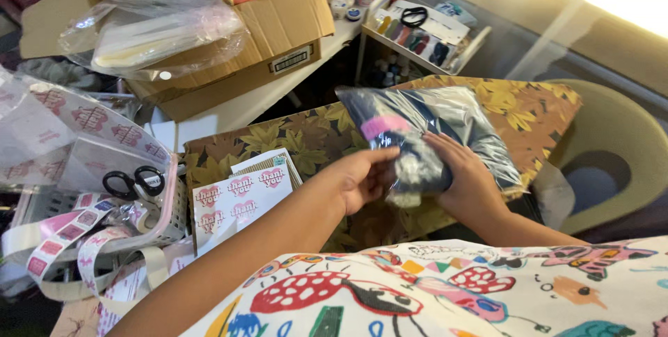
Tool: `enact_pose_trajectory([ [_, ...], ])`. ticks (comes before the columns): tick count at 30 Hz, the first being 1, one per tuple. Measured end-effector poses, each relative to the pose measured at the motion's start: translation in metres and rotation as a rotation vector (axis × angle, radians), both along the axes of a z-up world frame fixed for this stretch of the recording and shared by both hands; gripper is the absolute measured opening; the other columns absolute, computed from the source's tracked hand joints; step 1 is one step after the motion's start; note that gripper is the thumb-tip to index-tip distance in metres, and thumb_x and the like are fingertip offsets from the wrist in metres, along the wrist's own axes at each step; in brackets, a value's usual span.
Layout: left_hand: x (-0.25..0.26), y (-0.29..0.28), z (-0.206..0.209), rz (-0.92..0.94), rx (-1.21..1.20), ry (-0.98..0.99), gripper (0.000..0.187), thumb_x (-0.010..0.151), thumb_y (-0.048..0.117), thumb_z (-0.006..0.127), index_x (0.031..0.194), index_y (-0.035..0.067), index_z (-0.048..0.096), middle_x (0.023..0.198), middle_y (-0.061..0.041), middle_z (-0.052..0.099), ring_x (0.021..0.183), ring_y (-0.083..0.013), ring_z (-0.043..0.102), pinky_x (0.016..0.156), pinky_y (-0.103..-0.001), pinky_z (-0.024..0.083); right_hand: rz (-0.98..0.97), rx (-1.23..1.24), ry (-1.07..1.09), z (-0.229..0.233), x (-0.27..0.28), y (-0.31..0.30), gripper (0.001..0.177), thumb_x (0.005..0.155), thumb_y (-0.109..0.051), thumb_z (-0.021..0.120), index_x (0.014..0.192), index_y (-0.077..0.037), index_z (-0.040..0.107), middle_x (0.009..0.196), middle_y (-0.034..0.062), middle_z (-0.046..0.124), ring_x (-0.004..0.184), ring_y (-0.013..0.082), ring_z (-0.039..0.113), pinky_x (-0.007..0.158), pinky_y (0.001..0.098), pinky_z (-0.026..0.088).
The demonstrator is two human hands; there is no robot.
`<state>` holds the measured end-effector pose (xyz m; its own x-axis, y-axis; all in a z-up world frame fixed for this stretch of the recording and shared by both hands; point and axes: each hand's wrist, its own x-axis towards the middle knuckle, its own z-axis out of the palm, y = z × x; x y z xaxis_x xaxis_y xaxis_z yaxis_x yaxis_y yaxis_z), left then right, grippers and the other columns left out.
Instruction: The person packs a pair of jeans into a clear plastic bag, places a printed card inside, and seals the bag with multiple stickers. They then move the packaged jeans to a nearby chair and briefly handle a notebook and other items on the table.
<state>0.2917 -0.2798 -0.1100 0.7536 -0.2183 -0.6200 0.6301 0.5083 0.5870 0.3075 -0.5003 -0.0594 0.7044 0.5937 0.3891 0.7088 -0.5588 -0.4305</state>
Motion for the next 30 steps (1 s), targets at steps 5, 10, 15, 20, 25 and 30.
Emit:
enact_pose_trajectory([
  [5, -0.020, 0.020, 0.060, -0.087, -0.123, -0.333, 0.031, 0.087, 0.047, 0.072, 0.103, 0.021, 0.072, 0.106, 0.005, 0.072, 0.097, -0.0104, 0.062, 0.075, -0.033, 0.042, -0.302, 0.265, 0.268, 0.028, -0.023, 0.005, 0.045, 0.078, -0.007, 0.079, 0.122, -0.004, 0.070, 0.100, 0.0128, 0.075, 0.092, 0.0286, 0.070, 0.083, 0.0355, 0.055],
  [10, -0.032, 0.040, 0.091, 0.038, 0.295, -0.434, 0.063, 0.084, 0.042, 0.080, 0.139, 0.028, 0.053, 0.133, 0.001, 0.056, 0.118, -0.0155, 0.048, 0.087, -0.056, 0.047, -0.217, 0.835, 0.655, 0.073, -0.044, 0.008, 0.033, 0.092, -0.014, 0.073, 0.122, 0.000, 0.071, 0.110, 0.0069, 0.076, 0.095, 0.0170, 0.070, 0.086, 0.0354, 0.057],
  [15, -0.040, 0.054, 0.097, 0.102, 0.367, -0.631, 0.081, 0.069, 0.043, 0.085, 0.134, 0.010, 0.051, 0.119, -0.006, 0.064, 0.110, -0.0193, 0.065, 0.092, -0.038, 0.056, -0.173, 1.249, 1.195, 0.099, -0.063, 0.008, 0.043, 0.091, -0.034, 0.070, 0.125, -0.007, 0.066, 0.112, 0.0101, 0.076, 0.094, 0.0213, 0.075, 0.090, 0.0417, 0.060],
  [20, -0.074, 0.083, 0.110, -0.155, 0.511, -0.572, 0.075, 0.086, 0.050, 0.083, 0.135, -0.006, 0.073, 0.106, -0.018, 0.074, 0.085, -0.0243, 0.059, 0.076, -0.038, 0.046, -0.118, 1.209, 1.267, 0.104, -0.070, 0.006, 0.049, 0.091, -0.042, 0.072, 0.127, -0.009, 0.066, 0.115, 0.0104, 0.075, 0.096, 0.0211, 0.074, 0.090, 0.0414, 0.059],
  [25, -0.106, 0.083, 0.120, -0.160, 0.241, -0.488, 0.073, 0.072, 0.049, 0.081, 0.127, 0.003, 0.067, 0.112, -0.012, 0.077, 0.097, -0.0214, 0.076, 0.088, -0.038, 0.061, -0.290, 0.979, 1.221, 0.090, -0.063, 0.018, 0.056, 0.086, -0.047, 0.072, 0.126, -0.009, 0.067, 0.103, 0.0107, 0.077, 0.083, 0.0182, 0.073, 0.075, 0.0384, 0.061],
  [30, -0.133, 0.089, 0.112, -0.110, -0.205, -0.355, 0.065, 0.081, 0.040, 0.077, 0.132, 0.001, 0.061, 0.119, -0.015, 0.073, 0.104, -0.0248, 0.074, 0.095, -0.043, 0.059, -0.420, 0.776, 1.270, 0.070, -0.071, 0.024, 0.046, 0.082, -0.035, 0.077, 0.116, -0.006, 0.066, 0.096, 0.0110, 0.075, 0.075, 0.0200, 0.073, 0.068, 0.0399, 0.062],
])
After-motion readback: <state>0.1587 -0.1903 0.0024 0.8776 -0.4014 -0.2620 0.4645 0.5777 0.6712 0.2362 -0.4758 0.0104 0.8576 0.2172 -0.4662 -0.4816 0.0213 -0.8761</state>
